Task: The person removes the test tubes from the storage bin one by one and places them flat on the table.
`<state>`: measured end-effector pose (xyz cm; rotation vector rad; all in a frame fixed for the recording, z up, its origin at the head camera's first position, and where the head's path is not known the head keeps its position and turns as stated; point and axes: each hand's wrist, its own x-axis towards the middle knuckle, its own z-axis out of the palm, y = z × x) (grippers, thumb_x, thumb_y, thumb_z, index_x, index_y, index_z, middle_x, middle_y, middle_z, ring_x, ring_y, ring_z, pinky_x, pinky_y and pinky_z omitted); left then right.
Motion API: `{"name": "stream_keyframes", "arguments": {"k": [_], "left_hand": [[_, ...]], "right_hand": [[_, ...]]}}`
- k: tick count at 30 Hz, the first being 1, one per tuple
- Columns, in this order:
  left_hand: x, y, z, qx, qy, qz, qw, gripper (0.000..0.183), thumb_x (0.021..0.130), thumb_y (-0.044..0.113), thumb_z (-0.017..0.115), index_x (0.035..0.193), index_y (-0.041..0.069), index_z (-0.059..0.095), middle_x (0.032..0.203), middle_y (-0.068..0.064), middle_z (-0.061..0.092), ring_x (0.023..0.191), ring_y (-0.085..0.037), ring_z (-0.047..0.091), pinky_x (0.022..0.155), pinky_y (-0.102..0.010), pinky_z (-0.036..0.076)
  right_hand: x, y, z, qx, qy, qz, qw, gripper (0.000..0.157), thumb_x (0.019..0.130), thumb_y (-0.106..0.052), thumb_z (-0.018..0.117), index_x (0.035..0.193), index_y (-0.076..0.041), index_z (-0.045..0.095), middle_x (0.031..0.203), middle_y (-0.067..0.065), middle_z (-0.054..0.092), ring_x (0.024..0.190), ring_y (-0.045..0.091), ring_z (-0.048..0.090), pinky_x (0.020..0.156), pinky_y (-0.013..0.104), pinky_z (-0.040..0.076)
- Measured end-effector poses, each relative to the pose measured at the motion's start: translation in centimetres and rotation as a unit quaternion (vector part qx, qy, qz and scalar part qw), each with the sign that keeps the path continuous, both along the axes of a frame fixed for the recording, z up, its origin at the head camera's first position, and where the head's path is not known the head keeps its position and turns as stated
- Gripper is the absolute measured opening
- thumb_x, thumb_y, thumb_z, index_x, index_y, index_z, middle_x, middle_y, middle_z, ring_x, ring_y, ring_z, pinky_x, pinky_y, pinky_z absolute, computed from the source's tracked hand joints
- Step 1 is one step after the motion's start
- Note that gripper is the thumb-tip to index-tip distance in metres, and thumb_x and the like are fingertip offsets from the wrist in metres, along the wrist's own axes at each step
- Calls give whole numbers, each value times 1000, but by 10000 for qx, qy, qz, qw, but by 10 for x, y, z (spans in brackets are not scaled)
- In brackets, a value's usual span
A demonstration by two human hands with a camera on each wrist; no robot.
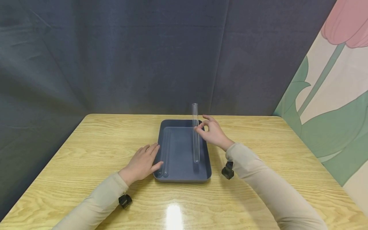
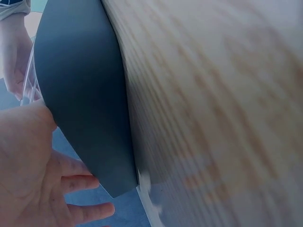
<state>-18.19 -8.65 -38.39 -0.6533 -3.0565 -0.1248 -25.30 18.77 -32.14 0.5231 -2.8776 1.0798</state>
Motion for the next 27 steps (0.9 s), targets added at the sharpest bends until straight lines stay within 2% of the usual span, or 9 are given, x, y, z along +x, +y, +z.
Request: {"name": "stream_keyframes", "arguments": {"k": [10, 27], "left_hand": [[1, 0, 1, 101, -49, -7, 9999, 67, 96, 46, 44, 143, 0, 34, 148, -16, 35, 131, -41, 39, 108, -52, 34], [1, 1, 1, 58, -45, -12, 10000, 68, 96, 47, 44, 144, 0, 33, 149, -15, 34, 131, -40, 39, 108, -52, 34]], "right_hand": [[1, 7, -2, 93, -39, -121, 9999, 30, 93, -25, 53, 93, 3, 64, 150, 25, 25, 137, 48, 25, 106, 61, 30], [4, 20, -10, -36, -16, -194, 9998, 27, 93, -21, 50, 89, 3, 61, 147, 28, 27, 134, 50, 28, 107, 61, 28]]}}
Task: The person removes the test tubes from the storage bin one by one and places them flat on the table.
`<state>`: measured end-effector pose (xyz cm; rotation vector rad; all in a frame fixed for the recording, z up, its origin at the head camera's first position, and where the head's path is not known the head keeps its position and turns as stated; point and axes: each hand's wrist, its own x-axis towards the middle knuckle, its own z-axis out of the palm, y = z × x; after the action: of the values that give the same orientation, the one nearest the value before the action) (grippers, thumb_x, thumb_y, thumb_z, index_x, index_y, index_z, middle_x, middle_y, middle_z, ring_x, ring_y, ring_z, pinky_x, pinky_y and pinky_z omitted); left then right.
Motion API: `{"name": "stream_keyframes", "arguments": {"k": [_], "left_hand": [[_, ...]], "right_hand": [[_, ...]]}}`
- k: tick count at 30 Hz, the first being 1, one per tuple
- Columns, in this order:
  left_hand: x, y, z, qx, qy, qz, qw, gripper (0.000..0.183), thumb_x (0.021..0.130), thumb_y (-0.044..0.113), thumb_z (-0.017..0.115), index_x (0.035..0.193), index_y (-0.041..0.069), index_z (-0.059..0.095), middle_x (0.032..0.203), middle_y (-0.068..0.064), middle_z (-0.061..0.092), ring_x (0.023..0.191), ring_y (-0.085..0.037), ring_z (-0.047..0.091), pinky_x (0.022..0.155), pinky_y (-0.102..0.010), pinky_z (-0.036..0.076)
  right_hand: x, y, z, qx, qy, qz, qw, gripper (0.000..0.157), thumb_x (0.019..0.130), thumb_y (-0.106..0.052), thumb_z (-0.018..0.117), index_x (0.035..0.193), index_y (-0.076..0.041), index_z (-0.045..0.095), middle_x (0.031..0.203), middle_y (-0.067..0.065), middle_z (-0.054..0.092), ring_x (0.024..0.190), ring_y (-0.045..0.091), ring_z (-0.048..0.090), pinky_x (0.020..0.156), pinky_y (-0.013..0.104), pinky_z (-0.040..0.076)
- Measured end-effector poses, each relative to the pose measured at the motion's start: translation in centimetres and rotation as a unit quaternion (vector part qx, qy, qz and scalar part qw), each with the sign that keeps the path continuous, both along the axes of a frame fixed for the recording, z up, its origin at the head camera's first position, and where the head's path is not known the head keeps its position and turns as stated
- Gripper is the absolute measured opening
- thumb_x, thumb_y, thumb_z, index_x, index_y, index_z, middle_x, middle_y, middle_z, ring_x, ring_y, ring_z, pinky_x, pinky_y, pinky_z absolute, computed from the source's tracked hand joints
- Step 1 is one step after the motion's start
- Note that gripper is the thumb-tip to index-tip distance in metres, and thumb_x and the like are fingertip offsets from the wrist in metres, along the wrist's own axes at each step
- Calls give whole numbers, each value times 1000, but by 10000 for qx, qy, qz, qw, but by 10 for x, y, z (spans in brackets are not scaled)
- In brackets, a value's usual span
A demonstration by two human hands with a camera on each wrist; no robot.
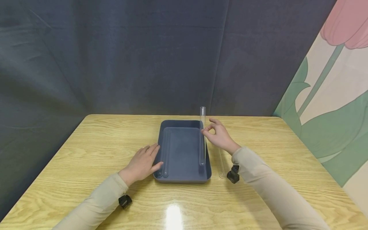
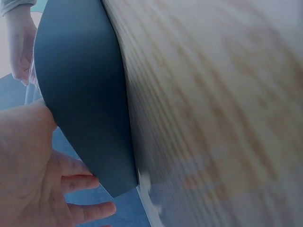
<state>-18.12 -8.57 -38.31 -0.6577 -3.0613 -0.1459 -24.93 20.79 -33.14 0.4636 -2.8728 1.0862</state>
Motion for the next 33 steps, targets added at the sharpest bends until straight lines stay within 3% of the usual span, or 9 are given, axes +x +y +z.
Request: {"name": "stream_keyframes", "arguments": {"k": [33], "left_hand": [[1, -1, -1, -55, 30, -52, 10000, 67, 96, 46, 43, 143, 0, 33, 148, -16, 34, 130, -40, 41, 107, -51, 35]], "right_hand": [[3, 26, -5, 160, -64, -181, 9997, 30, 94, -22, 49, 88, 4, 60, 146, 31, 27, 131, 52, 30, 103, 63, 32]]}}
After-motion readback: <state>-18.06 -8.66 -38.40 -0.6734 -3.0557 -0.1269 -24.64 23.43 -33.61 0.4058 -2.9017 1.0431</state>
